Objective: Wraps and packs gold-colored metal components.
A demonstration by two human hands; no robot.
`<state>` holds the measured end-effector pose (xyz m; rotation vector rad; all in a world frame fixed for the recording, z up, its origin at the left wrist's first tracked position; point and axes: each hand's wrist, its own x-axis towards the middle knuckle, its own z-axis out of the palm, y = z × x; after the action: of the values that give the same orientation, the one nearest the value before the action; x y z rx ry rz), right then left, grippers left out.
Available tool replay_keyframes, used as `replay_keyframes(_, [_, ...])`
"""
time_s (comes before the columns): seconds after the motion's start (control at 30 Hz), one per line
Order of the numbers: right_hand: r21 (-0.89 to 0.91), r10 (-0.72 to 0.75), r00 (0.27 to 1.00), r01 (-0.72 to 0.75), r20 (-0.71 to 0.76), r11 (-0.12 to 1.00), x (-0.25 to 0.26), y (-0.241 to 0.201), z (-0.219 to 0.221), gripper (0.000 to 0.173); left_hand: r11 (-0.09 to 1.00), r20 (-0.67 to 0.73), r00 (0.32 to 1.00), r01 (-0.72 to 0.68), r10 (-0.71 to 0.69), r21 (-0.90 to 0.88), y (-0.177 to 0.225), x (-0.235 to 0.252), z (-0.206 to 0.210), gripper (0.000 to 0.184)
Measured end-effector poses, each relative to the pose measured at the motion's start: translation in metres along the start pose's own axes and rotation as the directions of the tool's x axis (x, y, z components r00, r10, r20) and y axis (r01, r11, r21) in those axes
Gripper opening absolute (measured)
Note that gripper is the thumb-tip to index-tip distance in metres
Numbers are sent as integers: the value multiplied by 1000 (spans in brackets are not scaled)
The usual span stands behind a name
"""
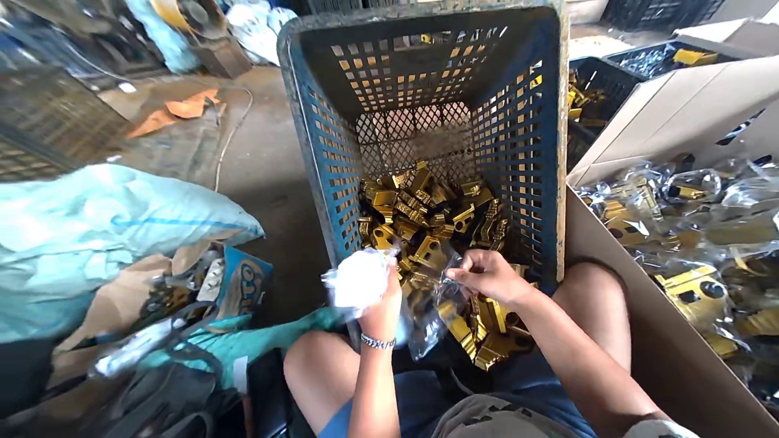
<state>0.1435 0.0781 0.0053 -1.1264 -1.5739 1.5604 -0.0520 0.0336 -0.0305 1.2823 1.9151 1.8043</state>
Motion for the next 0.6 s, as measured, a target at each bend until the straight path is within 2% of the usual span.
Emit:
replay_keyframes(0.03, [-23,-42,999,41,-8,999,1,1,2,24,970,132,982,156,-133,-189,13,-6,-4,58])
replay_keyframes(0.07, [-79,-105,993,109,50,991,-1,3,6,24,891,332,916,331,-225,-310,24,-13,-7,55])
replay_keyframes(0.1, [-136,-159,974,181,162,974,-3,5,11,21,814,529,805,484,-270,-321,32,-20,-11,57])
replay_keyframes(0.13, [-182,-168,943,226,286,957,-5,4,14,19,766,657,707,566,-261,-305,35,-24,-14,52])
replay_keyframes(0.17, [-216,-118,911,217,395,952,-6,0,14,22,757,709,664,584,-238,-293,33,-25,-17,40])
replay_keyframes(0.2, [-223,-46,873,174,485,959,-3,-4,10,25,783,719,665,551,-203,-289,28,-24,-21,34])
replay_keyframes(0.23, [-209,-3,845,135,535,969,2,-5,4,29,820,680,707,497,-193,-284,20,-23,-26,31])
replay_keyframes(0.27, [-186,5,859,105,511,977,8,-3,-3,29,857,608,766,443,-209,-262,13,-22,-32,32])
replay_keyframes(0.33, [-260,41,958,36,283,965,35,9,-15,20,911,429,861,375,-274,-171,-1,-18,-38,41])
replay_keyframes(0.37, [-374,108,983,-44,151,926,56,16,-19,28,920,351,885,370,-305,-133,-5,-17,-37,42])
replay_keyframes(0.43, [-577,299,954,-247,-4,779,95,37,-12,50,921,259,910,365,-323,-135,-5,-17,-38,44])
replay_keyframes(0.47, [-619,371,928,-315,-41,720,107,47,-3,66,920,238,918,359,-318,-158,-4,-18,-38,46])
replay_keyframes(0.53, [-631,378,915,-379,-144,677,118,66,21,88,914,201,934,337,-295,-227,0,-17,-34,47])
replay_keyframes(0.6, [-586,287,928,-373,-238,719,121,81,35,89,910,187,944,315,-271,-270,1,-17,-29,52])
